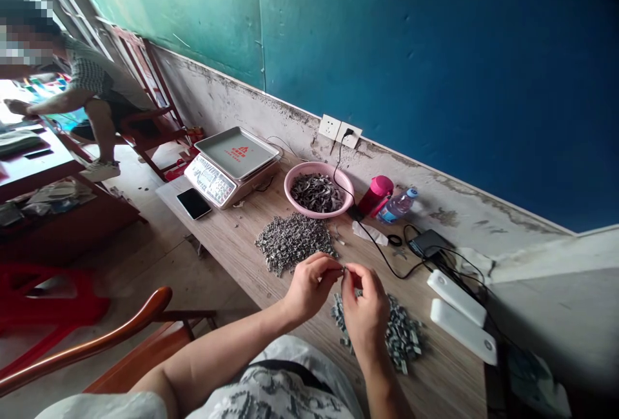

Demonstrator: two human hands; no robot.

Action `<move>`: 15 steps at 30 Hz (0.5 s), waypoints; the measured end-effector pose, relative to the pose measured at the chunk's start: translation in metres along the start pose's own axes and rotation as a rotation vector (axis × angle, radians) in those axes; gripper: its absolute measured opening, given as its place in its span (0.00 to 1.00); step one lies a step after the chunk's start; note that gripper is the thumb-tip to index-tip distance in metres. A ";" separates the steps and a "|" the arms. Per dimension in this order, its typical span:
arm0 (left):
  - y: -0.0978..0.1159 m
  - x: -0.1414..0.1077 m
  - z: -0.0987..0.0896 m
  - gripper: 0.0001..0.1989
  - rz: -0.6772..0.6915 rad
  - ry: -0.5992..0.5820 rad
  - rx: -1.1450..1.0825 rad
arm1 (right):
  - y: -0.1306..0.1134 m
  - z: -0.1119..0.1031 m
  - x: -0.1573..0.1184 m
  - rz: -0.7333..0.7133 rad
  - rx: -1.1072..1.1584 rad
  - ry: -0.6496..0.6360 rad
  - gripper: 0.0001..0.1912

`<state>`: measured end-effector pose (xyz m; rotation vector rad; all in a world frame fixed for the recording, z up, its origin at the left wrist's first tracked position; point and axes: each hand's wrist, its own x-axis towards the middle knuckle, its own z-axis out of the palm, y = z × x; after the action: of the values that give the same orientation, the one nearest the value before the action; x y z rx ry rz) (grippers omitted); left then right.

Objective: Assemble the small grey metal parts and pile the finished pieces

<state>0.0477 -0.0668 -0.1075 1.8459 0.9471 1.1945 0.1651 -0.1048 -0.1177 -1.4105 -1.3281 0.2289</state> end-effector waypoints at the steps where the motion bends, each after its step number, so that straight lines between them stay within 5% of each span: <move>1: 0.000 -0.001 0.001 0.05 -0.062 0.003 -0.040 | -0.002 0.001 0.000 -0.042 -0.016 0.021 0.06; 11: 0.014 0.001 -0.001 0.12 -0.439 -0.033 -0.522 | 0.005 0.003 0.001 -0.263 -0.056 0.010 0.07; 15: 0.013 0.007 -0.003 0.13 -0.597 0.029 -0.810 | 0.003 -0.001 0.004 -0.161 0.064 -0.039 0.07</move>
<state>0.0500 -0.0659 -0.0927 0.8273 0.7786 1.0043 0.1692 -0.1013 -0.1178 -1.2443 -1.4463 0.1899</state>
